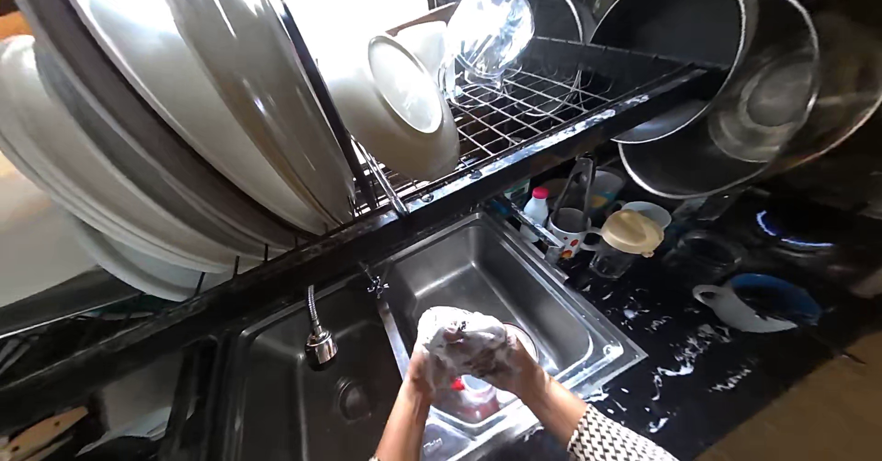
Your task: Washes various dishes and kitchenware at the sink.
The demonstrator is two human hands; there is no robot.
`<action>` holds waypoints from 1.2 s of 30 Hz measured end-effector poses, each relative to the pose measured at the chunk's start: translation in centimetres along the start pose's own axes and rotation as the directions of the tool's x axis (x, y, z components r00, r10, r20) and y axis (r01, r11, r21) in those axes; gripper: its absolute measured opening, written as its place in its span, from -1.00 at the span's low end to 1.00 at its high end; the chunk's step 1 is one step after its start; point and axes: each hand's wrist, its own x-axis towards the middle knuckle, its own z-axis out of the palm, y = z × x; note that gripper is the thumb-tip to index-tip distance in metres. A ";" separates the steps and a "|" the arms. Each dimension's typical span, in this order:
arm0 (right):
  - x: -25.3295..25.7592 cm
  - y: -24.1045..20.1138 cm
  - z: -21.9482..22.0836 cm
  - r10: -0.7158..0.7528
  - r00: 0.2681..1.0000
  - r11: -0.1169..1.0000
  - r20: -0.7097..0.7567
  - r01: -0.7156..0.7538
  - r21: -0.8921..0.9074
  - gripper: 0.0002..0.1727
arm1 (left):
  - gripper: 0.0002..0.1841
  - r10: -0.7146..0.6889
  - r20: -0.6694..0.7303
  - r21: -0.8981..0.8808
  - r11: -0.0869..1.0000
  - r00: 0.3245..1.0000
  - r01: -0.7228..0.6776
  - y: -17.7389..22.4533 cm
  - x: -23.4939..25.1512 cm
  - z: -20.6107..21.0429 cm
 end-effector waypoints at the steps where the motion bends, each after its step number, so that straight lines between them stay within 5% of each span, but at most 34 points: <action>1: 0.0 -0.2 -0.3 0.030 0.999 0.999 0.026 -0.031 0.012 -0.64 | -0.64 -0.013 0.047 -0.080 0.997 0.999 0.017 -0.4 -0.3 -0.2; 4: -0.4 -0.3 -0.5 0.118 0.977 0.989 -0.177 -0.100 0.110 -0.45 | -0.39 -0.008 -0.098 -0.148 0.989 0.995 -0.007 -1.0 -0.8 0.2; 6: 0.1 -0.3 0.7 0.121 0.869 0.991 -0.479 -0.075 0.113 -0.44 | -0.53 0.108 -0.269 -0.037 0.992 0.957 -0.122 -0.7 -0.4 0.6; 8: 1.0 0.1 1.3 0.130 0.764 0.991 -0.632 -0.093 0.092 -0.38 | -0.76 0.334 -0.340 0.279 0.928 0.879 -0.245 -0.2 0.2 0.4; 11: 1.0 0.8 0.4 0.178 0.789 0.984 -0.589 -0.134 0.118 -0.12 | -0.57 0.610 -0.243 0.711 0.641 0.754 -0.289 0.4 -0.3 2.2; 14: -0.1 1.8 0.3 0.228 0.852 0.973 -0.472 -0.182 0.141 -0.35 | -0.37 0.697 -0.032 0.891 0.344 0.716 -0.296 -0.2 -2.4 3.9; 16: -0.9 2.1 0.1 0.242 0.894 0.967 -0.377 -0.187 0.175 -0.45 | -0.50 0.657 -0.016 0.886 0.359 0.754 -0.294 0.6 -3.4 4.8; 18: -1.9 1.7 0.0 0.214 0.934 0.970 -0.285 -0.171 0.171 -0.43 | -0.67 0.516 -0.065 0.807 0.531 0.854 -0.259 2.3 -3.6 4.9; 20: -2.4 1.3 -1.1 0.179 0.974 0.978 -0.141 -0.160 0.136 -0.46 | -0.63 0.424 -0.057 0.805 0.555 0.904 -0.210 3.1 -3.0 3.8; 22: -2.3 1.0 -2.3 0.152 0.988 0.984 -0.038 -0.147 0.105 -0.56 | -0.69 0.468 0.009 0.877 0.420 0.883 -0.232 2.4 -2.6 3.3; 25: -2.1 0.3 -2.9 0.148 0.985 0.987 -0.084 -0.142 0.068 -0.51 | -0.57 0.574 0.108 0.958 0.159 0.812 -0.240 0.2 -3.1 5.1; 26: -2.0 -0.1 -3.2 0.169 0.983 0.985 -0.076 -0.166 0.050 -0.45 | -0.56 0.501 0.132 0.962 0.142 0.855 -0.232 0.0 -3.4 5.7; 28: -1.7 -1.0 -3.7 0.188 0.978 0.982 -0.091 -0.190 -0.017 -0.41 | -0.49 0.138 0.179 0.951 0.229 0.974 -0.207 0.4 -4.4 6.5; 31: -3.2 -3.1 0.1 0.202 0.946 0.952 -0.253 -0.250 -0.174 -0.45 | -0.49 -0.331 0.144 0.934 0.356 0.933 -0.018 0.7 -4.1 6.4; 35: -2.3 -1.9 -3.0 0.227 0.960 0.968 -0.164 -0.241 -0.068 -0.18 | -0.81 -0.238 -0.090 0.590 0.770 0.967 0.244 0.5 -1.2 4.1; 36: -2.2 -1.4 -3.4 0.163 0.971 0.981 -0.177 -0.178 -0.071 -0.23 | -0.75 -0.186 -0.193 0.463 0.848 0.963 0.256 0.6 -0.4 4.2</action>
